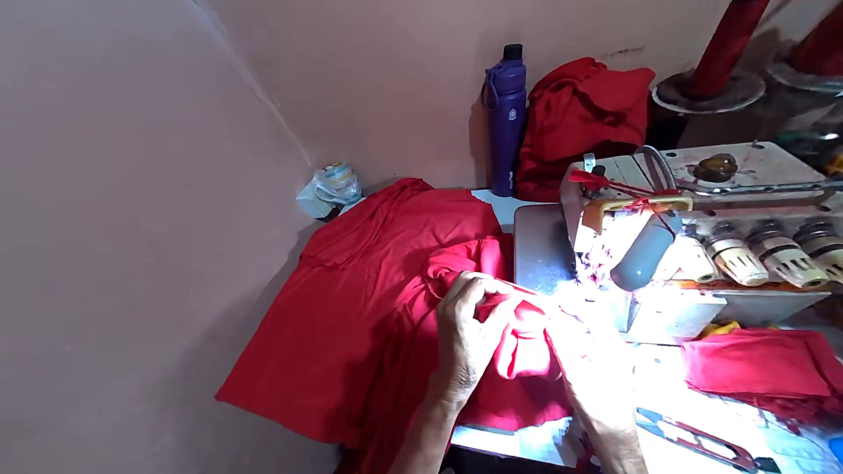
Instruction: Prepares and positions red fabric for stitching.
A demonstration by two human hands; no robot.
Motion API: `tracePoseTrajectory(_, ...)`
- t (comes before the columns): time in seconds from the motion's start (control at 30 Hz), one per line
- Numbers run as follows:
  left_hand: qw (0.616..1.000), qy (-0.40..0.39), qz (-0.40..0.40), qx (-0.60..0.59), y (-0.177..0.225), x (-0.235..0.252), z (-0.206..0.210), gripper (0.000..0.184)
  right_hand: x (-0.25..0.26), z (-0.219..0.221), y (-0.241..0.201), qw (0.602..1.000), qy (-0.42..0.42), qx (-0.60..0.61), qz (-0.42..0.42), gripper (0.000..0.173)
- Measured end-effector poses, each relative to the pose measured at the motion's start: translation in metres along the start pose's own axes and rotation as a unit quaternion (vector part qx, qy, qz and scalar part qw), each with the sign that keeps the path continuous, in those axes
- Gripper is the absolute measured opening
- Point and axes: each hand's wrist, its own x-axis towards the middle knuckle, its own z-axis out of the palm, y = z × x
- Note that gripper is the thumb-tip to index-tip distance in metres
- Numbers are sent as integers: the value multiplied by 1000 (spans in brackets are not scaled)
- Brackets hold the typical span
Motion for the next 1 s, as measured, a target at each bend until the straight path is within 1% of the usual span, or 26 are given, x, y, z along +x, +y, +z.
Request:
tracePoseTrajectory(0.13, 999, 18, 25, -9, 0, 1, 2, 8, 1, 2, -2, 1000, 12, 6, 13, 20)
tracePoseTrajectory(0.27, 999, 9, 9, -39, -6, 0, 2, 8, 2, 1, -2, 1000, 11, 11, 17, 16)
tracePoseTrajectory(0.37, 999, 2, -3, -53, -7, 0, 2, 7, 3, 3, 0, 1000, 20, 13, 1, 14)
tracePoseTrajectory(0.5, 999, 5, -22, -37, -6, 3, 5, 7, 3, 4, 1, 999, 26, 16, -14, 14)
tracePoseTrajectory(0.6, 999, -9, -46, 6, -1, 9, 11, 11, 1, -1, -3, 999, 23, -5, -28, 13)
tracePoseTrajectory(0.73, 991, -94, -91, -7, 6, 21, 17, 17, -2, -15, -2, 999, 23, -23, -26, 15)
tracePoseTrajectory(0.83, 972, -191, -139, 13, 20, 31, 23, 7, -5, -25, 2, 997, 26, -59, -36, 17)
tracePoseTrajectory(0.9, 949, -268, -158, 55, 27, 39, 26, 6, -10, -32, 4, 999, 8, -48, -18, 17)
tracePoseTrajectory(1.0, 895, -381, -192, 133, 42, 55, 33, 21, -19, -45, 7, 999, -17, -2, 32, 12)
